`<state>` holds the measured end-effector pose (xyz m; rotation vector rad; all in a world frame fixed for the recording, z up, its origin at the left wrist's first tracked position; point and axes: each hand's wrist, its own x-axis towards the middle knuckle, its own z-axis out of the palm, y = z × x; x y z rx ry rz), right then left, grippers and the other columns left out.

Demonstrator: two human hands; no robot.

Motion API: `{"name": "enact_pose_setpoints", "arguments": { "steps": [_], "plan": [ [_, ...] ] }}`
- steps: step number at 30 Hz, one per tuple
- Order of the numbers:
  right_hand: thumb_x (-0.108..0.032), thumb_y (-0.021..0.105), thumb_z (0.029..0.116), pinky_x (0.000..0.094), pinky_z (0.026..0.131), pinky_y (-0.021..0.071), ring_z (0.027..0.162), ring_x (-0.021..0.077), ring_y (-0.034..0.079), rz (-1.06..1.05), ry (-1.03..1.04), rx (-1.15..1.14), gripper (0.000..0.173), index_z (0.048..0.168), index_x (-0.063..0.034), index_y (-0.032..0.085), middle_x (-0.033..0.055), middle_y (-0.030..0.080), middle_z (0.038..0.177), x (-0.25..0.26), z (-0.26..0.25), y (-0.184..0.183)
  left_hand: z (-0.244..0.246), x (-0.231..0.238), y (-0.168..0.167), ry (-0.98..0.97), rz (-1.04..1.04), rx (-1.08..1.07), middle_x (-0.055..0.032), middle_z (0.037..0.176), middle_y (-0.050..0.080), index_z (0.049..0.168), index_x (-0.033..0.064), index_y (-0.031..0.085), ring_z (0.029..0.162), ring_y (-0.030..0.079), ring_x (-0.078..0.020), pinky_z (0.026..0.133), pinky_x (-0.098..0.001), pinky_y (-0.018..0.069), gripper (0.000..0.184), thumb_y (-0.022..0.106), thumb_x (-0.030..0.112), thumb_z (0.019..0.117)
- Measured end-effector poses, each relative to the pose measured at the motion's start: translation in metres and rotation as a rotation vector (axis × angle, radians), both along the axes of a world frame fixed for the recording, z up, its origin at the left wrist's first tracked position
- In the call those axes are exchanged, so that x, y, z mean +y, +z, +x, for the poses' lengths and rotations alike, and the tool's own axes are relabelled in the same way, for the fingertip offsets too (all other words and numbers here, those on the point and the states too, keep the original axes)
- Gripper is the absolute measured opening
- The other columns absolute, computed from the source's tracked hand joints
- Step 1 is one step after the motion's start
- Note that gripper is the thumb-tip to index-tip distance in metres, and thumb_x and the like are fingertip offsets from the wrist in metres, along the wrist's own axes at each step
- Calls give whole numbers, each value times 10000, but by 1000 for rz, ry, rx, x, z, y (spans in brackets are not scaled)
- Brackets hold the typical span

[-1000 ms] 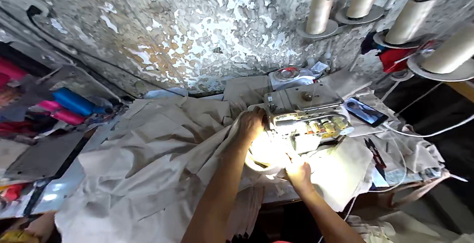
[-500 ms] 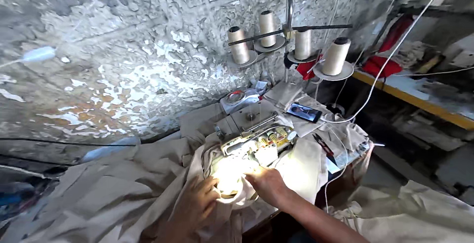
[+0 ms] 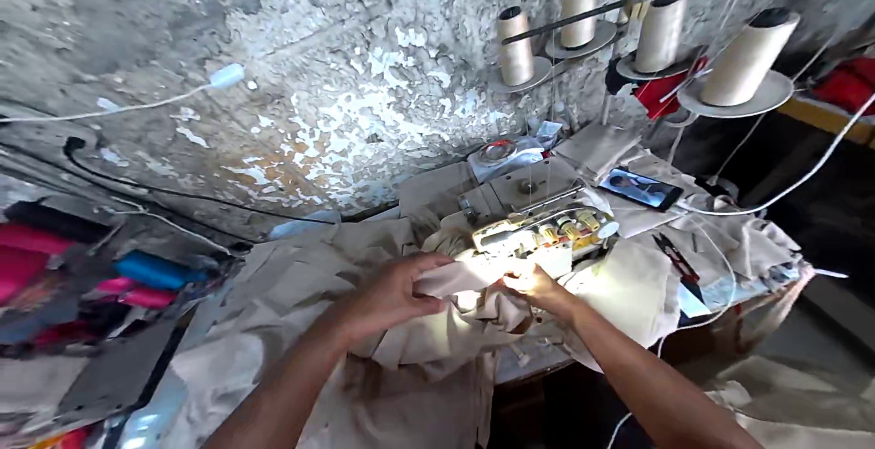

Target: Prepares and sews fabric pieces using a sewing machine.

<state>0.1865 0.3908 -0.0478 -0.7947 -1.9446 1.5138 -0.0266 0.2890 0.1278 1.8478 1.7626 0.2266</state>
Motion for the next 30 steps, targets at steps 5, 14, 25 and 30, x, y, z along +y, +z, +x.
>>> {"name": "enact_pose_setpoints", "arguments": {
  "steps": [5,14,25,30],
  "plan": [
    [-212,627,1007,179,690,481,737,-24,569,-72,172,4,242,1090,-4,719,3,682,903,16,16,-7,-25,6,-35,-229,392,693,-222,1003,672,1412,202,636,744,679,-410,617,-565,549,568,716,3,887],
    [-149,737,916,295,926,533,953,65,680,-21,46,14,191,1041,-8,766,80,754,1000,14,3,-9,-29,17,-31,-188,327,413,-162,1065,681,1094,61,684,795,700,-336,669,-544,562,207,746,183,938],
    [-110,683,948,234,904,523,933,16,659,-15,72,75,171,1046,3,767,69,749,988,16,-8,-3,-22,20,-22,-173,368,146,-81,940,700,975,38,727,903,668,-204,820,-434,547,151,736,184,935],
    [-139,689,951,137,704,470,728,-74,565,-97,148,94,137,929,-12,732,-59,677,816,18,3,-4,-11,15,7,-88,38,-228,73,685,622,872,71,677,620,566,35,592,-140,475,75,749,82,894]
  ]
}}
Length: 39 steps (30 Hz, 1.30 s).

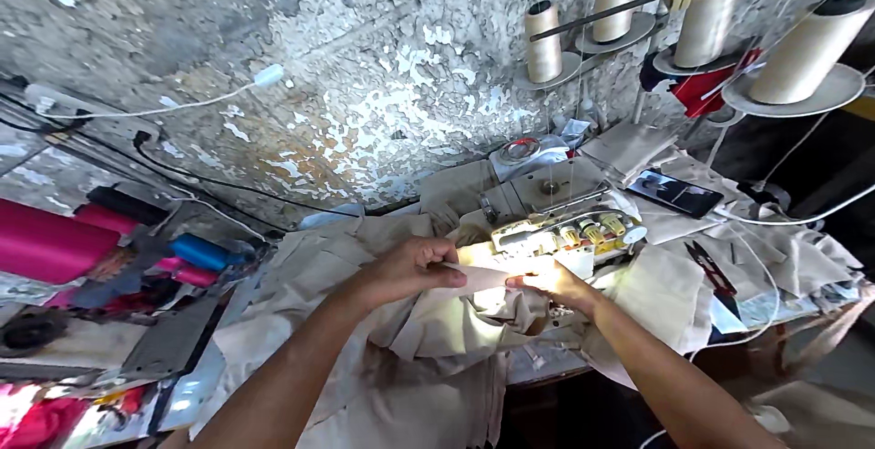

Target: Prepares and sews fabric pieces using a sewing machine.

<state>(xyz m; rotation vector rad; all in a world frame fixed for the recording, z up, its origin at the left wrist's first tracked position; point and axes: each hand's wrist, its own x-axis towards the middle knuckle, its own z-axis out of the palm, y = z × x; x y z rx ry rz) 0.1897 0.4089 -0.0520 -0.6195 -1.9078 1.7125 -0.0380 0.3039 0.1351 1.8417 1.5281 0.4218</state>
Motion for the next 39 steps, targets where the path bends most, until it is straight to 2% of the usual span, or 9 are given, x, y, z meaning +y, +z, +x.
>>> {"name": "enact_pose_setpoints", "arguments": {
  "steps": [2,5,12,16,19,22,25,33,39],
  "plan": [
    [-157,689,946,180,781,509,786,-49,608,18,80,-43,153,975,-13,734,-41,705,865,0,9,-7,6,-7,16,-49,51,256,67,670,621,905,118,713,594,553,-9,566,-209,463,82,778,167,894],
    [-205,715,935,307,759,517,736,60,605,124,105,-104,253,1057,14,749,55,721,854,-26,25,-2,34,-38,26,-220,351,588,-12,801,738,1110,182,757,726,701,-200,786,-509,540,211,756,232,905],
    [-213,681,951,118,747,522,797,-45,650,376,103,263,184,963,-31,713,29,717,828,-136,80,48,121,-94,-18,-612,611,485,-33,738,657,1260,233,676,555,560,-195,714,-390,463,321,542,83,1011],
    [-112,639,999,154,705,550,757,-47,650,43,34,232,171,1030,40,712,30,750,918,-170,113,42,118,-77,-64,-336,600,91,-108,1136,709,1153,169,739,1074,686,-245,1087,-504,450,189,620,206,1011],
    [-68,614,987,139,585,525,649,-88,604,-223,-133,163,114,1033,-122,704,-132,738,931,-184,131,27,102,-66,-110,179,208,-337,-134,1140,701,1155,-66,670,1020,686,-137,896,-282,561,241,604,112,1008],
    [-94,572,1025,121,512,476,575,-100,564,-283,-180,161,141,1037,-168,692,-138,753,918,-187,131,20,103,-50,-141,633,-332,-853,-41,873,695,1138,9,599,671,679,-108,583,-246,566,237,422,162,1105],
    [-96,553,1037,112,525,466,578,-114,544,-210,-152,148,129,1035,-120,680,-128,742,889,-185,124,23,107,-32,-152,873,-427,-1090,-19,678,623,944,40,592,524,592,-86,482,-211,501,320,383,209,1117],
    [-202,529,1058,175,465,429,488,-28,495,-201,-136,-233,226,1095,-19,656,-50,660,713,-165,114,8,103,10,-148,1046,-307,-1217,-78,798,646,1030,33,577,669,639,-135,624,-273,544,123,472,94,1051],
    [-129,520,1054,177,626,567,697,-27,659,-207,-28,144,205,1003,-115,718,-88,738,895,-172,126,35,97,-24,-117,663,-428,-1172,-24,763,698,995,53,591,636,672,-82,623,-230,577,206,428,128,1095]
  ]
}}
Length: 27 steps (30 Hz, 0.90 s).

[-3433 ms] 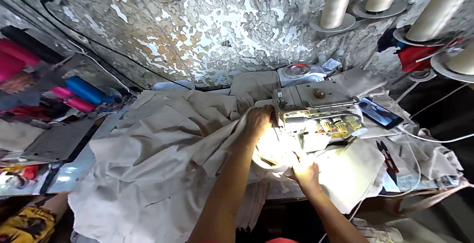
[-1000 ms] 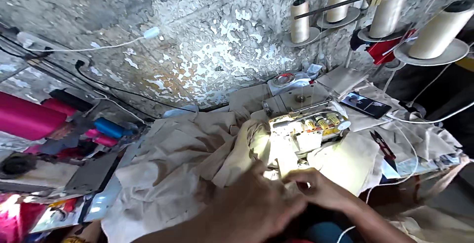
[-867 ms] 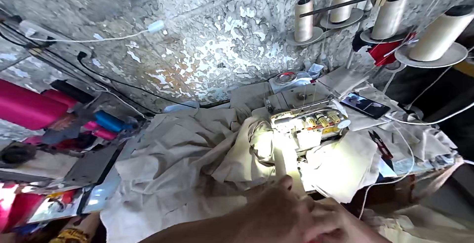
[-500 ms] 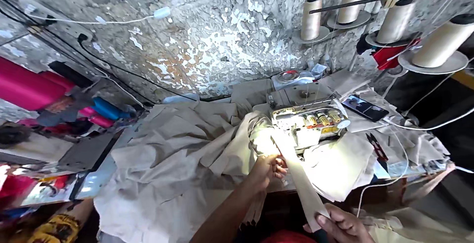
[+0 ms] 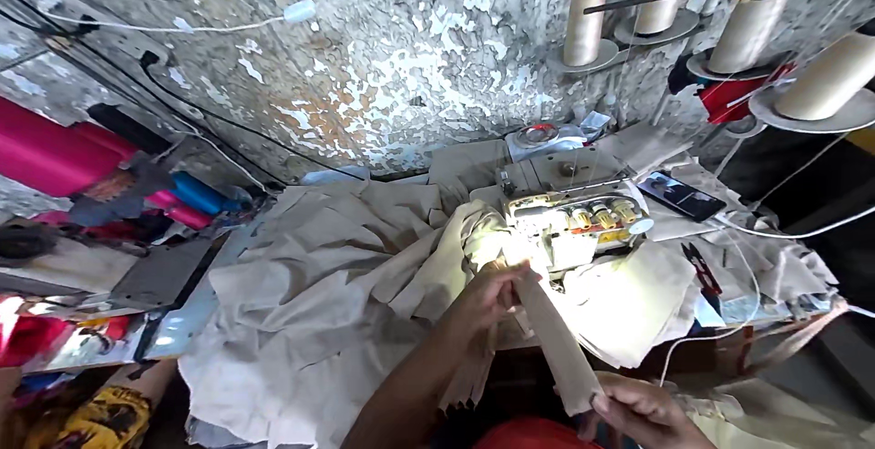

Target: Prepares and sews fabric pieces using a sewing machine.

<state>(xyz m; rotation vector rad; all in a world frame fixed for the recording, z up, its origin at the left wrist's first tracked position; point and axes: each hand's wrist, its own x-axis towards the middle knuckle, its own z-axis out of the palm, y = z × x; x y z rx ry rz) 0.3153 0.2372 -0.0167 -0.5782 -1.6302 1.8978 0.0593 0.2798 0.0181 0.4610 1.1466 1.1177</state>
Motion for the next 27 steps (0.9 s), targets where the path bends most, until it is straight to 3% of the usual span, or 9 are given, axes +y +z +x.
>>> {"name": "enact_pose_setpoints", "arguments": {
  "steps": [3,5,9,13,17,19,21,23,27],
  "plan": [
    [-246,513,1078,206,673,610,773,20,714,21,12,145,228,1070,-208,738,-77,763,970,0,2,23,-27,-11,7,-413,255,627,-1,847,724,1005,-13,673,794,694,-50,780,-239,575,296,445,155,1091],
    [-278,518,1075,215,719,615,831,38,728,48,-2,195,223,1093,-222,733,-64,770,1007,6,-7,30,-64,-4,-8,-640,386,1287,-134,945,712,1000,-52,714,948,674,-209,938,-405,499,385,486,247,1084],
    [-306,538,1064,232,855,610,989,57,722,226,-78,294,208,1186,-234,690,-75,747,1121,25,-41,42,-114,6,-33,-978,233,1834,-199,1211,693,1191,30,724,1303,553,-395,1204,-689,113,481,513,441,1059],
    [-316,504,1078,284,909,604,1040,109,719,277,-156,356,223,1149,-185,671,-32,744,1123,38,-72,53,-102,5,-29,-1012,463,1991,-173,911,724,1131,48,725,943,687,-362,1084,-591,372,324,600,329,1026],
    [-272,472,1094,295,887,617,962,115,739,294,-204,351,234,1079,-140,664,-13,754,1041,32,-80,51,-103,11,-39,-1085,585,2001,-204,1172,683,853,-14,755,1327,521,-397,1244,-607,152,396,730,373,931],
    [-272,478,1092,291,884,619,955,113,742,293,-220,343,230,1081,-143,668,-13,756,1040,30,-76,47,-97,8,-33,-1176,468,1993,-213,1253,674,891,-31,757,1430,433,-400,1269,-577,70,421,692,379,959],
    [-275,476,1093,299,893,617,963,117,741,291,-238,336,236,1089,-143,672,-12,758,1051,31,-72,45,-73,-6,-12,-1298,363,1921,-225,1068,715,951,-49,732,1214,603,-413,1248,-597,148,325,592,237,1015],
    [-255,460,1099,292,911,607,984,97,728,300,-234,327,241,1096,-138,671,-34,748,1057,32,-76,43,-37,-28,18,-1492,262,1668,-250,966,701,987,-51,697,1022,667,-457,1011,-671,409,318,548,224,1046],
    [-139,434,1086,246,875,587,912,24,693,256,-121,208,232,1054,-51,646,-63,718,959,35,-93,38,3,-63,66,-1434,655,1053,-217,729,676,847,-65,733,704,675,-368,656,-544,505,314,636,195,995]
  ]
}}
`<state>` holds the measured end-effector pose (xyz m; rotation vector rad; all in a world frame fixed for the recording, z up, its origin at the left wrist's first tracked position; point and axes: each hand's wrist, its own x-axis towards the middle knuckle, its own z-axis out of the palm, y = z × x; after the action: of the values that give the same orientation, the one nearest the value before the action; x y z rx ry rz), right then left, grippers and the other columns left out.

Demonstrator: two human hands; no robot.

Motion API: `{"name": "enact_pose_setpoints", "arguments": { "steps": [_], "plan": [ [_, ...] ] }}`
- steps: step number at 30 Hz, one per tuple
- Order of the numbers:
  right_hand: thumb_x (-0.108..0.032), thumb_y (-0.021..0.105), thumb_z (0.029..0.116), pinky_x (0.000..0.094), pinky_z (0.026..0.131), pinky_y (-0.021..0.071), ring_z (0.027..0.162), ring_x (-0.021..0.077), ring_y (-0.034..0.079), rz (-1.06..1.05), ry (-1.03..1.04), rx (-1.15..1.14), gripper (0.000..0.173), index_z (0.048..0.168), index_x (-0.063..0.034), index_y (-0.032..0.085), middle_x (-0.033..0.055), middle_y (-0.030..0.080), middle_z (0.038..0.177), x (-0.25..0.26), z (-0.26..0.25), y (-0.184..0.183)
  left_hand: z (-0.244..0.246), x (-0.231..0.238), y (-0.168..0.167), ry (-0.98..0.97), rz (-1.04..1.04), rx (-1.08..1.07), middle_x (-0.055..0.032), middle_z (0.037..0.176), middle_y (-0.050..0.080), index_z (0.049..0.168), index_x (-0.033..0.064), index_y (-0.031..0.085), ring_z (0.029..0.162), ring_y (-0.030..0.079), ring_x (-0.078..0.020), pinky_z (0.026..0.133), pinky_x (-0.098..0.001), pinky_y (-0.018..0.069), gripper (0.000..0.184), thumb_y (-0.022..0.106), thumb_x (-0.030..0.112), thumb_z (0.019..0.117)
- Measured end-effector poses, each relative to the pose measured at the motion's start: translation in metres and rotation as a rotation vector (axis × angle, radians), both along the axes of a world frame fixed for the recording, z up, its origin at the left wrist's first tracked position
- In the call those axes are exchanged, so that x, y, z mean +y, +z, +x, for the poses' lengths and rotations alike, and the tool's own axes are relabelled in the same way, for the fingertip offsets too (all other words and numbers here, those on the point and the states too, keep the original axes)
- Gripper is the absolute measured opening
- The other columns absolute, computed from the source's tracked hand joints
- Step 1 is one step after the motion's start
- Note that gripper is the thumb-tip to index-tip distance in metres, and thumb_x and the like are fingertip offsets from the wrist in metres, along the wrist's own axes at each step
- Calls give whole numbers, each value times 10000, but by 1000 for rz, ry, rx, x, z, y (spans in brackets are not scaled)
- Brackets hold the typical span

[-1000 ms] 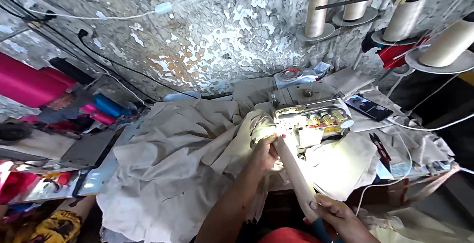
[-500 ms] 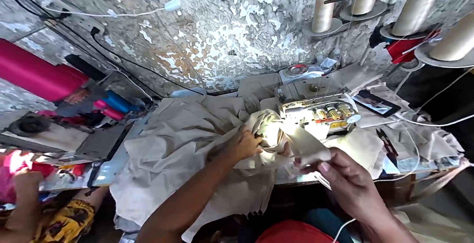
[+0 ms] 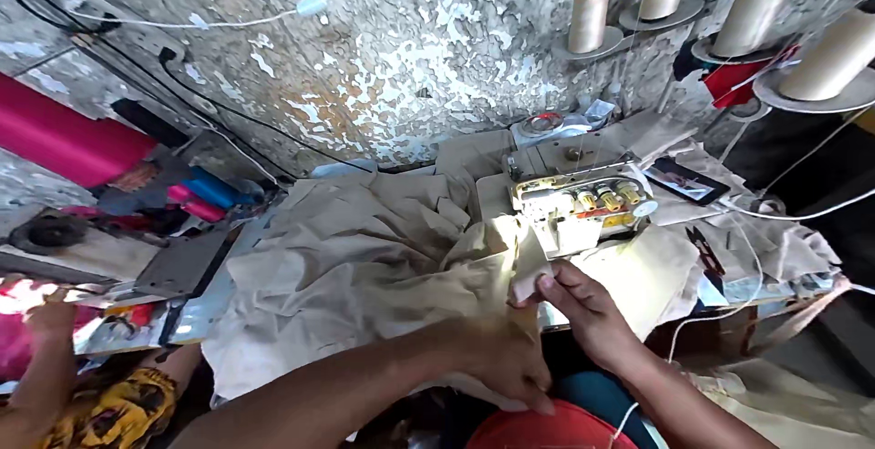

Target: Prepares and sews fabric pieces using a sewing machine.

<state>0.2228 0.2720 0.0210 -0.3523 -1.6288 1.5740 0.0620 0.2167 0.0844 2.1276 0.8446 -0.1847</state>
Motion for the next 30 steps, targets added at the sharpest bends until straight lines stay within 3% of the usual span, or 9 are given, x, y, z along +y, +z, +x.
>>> {"name": "enact_pose_setpoints", "arguments": {
  "steps": [2,5,9,12,18,21,25,28,30],
  "plan": [
    [-146,461,1074,169,794,547,817,-43,634,-26,108,-144,220,1005,-47,644,-93,656,868,3,1,2,0,1,28,92,7,-188,-143,635,619,791,-61,703,571,581,-220,550,-384,448,303,634,161,985],
    [-202,498,1066,110,722,473,749,-101,552,39,253,-328,234,956,-70,658,-115,598,804,11,11,9,-22,14,53,165,126,-60,-74,635,593,833,-30,701,575,518,-142,567,-325,424,305,602,199,1008],
    [-296,462,1058,175,587,347,614,-55,422,172,275,-501,310,877,-121,642,-111,463,672,7,30,17,-28,10,53,129,386,212,-51,589,576,767,62,689,563,571,-194,548,-401,437,340,632,304,999],
    [-270,502,1032,235,588,421,635,20,524,311,258,-482,276,924,-84,674,-22,581,705,0,39,12,-22,2,48,97,418,170,-78,650,616,796,48,692,620,621,-219,562,-402,467,327,614,287,1006],
    [-228,526,980,261,576,422,579,76,516,535,127,-482,231,912,-95,703,3,583,654,-12,43,13,-13,0,37,55,533,74,-75,665,607,765,62,683,606,614,-212,525,-364,445,303,630,265,984],
    [-219,545,983,282,636,453,596,109,538,602,98,-448,220,864,-92,680,14,570,636,-15,45,13,-13,-3,29,62,622,4,-107,826,644,794,72,703,651,626,-219,518,-357,464,283,634,270,984],
    [-149,540,994,369,679,490,637,189,607,616,136,-400,219,840,-53,664,70,607,647,-15,50,14,-12,-1,22,103,647,-39,-87,1252,702,917,104,675,769,726,-224,531,-400,539,224,660,323,964],
    [-134,526,1014,403,703,504,670,225,629,601,149,-390,242,854,-28,673,99,618,666,-15,52,14,-11,2,17,176,574,-101,-55,722,638,1081,99,616,549,619,-227,476,-405,487,338,733,361,903],
    [-140,523,1024,401,705,497,660,228,622,595,134,-372,259,841,-25,665,99,605,652,-15,52,10,-14,3,15,149,590,-77,-61,648,614,1147,104,657,510,610,-236,460,-410,495,381,721,390,903]
  ]
}}
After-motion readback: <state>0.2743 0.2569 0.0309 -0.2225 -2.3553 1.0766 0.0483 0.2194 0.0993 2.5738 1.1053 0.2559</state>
